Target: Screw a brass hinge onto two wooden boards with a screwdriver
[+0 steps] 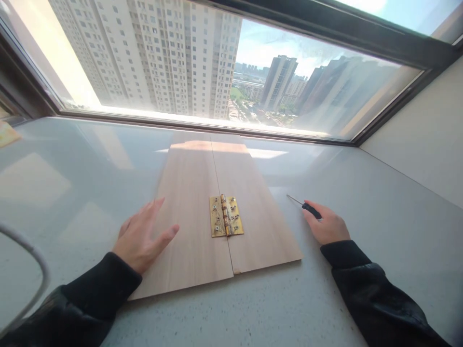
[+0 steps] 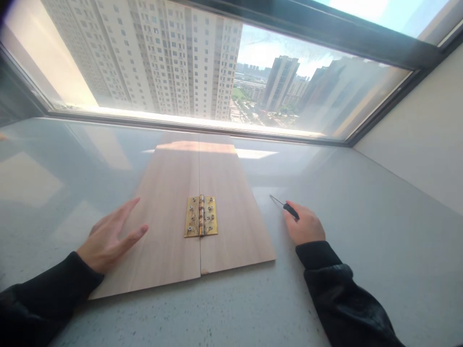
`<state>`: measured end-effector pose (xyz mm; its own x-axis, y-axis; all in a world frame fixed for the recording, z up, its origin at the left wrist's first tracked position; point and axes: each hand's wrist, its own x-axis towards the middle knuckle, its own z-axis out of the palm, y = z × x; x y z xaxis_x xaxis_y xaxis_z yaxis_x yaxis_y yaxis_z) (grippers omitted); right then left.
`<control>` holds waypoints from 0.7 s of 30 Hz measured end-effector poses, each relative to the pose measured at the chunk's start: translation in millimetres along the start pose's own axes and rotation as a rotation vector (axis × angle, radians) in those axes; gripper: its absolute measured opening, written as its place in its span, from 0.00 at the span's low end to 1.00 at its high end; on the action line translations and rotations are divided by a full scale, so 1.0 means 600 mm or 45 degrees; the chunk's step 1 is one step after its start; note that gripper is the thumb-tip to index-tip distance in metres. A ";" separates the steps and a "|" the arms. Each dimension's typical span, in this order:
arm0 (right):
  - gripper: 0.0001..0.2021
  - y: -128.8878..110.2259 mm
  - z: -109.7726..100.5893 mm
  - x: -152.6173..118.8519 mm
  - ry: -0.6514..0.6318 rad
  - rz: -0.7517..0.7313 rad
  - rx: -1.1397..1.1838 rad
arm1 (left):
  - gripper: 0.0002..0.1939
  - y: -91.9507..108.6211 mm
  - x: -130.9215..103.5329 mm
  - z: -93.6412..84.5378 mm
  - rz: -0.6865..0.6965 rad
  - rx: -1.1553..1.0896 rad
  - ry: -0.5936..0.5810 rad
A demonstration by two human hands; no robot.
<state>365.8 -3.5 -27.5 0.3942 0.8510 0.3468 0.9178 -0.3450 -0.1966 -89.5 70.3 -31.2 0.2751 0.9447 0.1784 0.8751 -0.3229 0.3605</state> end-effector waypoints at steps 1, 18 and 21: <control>0.20 -0.009 -0.003 -0.004 -0.004 -0.003 -0.001 | 0.36 -0.003 0.000 0.000 0.011 0.046 -0.009; 0.16 0.012 -0.008 0.009 -0.067 0.001 -0.136 | 0.30 0.052 0.051 0.030 0.239 0.058 0.045; 0.16 0.053 -0.009 0.024 -0.035 0.103 -0.144 | 0.30 0.068 0.055 0.034 0.242 0.034 0.012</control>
<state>400.9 -4.5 -23.8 0.4673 0.8285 0.3085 0.8830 -0.4543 -0.1176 -36.5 89.7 -29.2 0.4333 0.8661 0.2494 0.8180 -0.4941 0.2947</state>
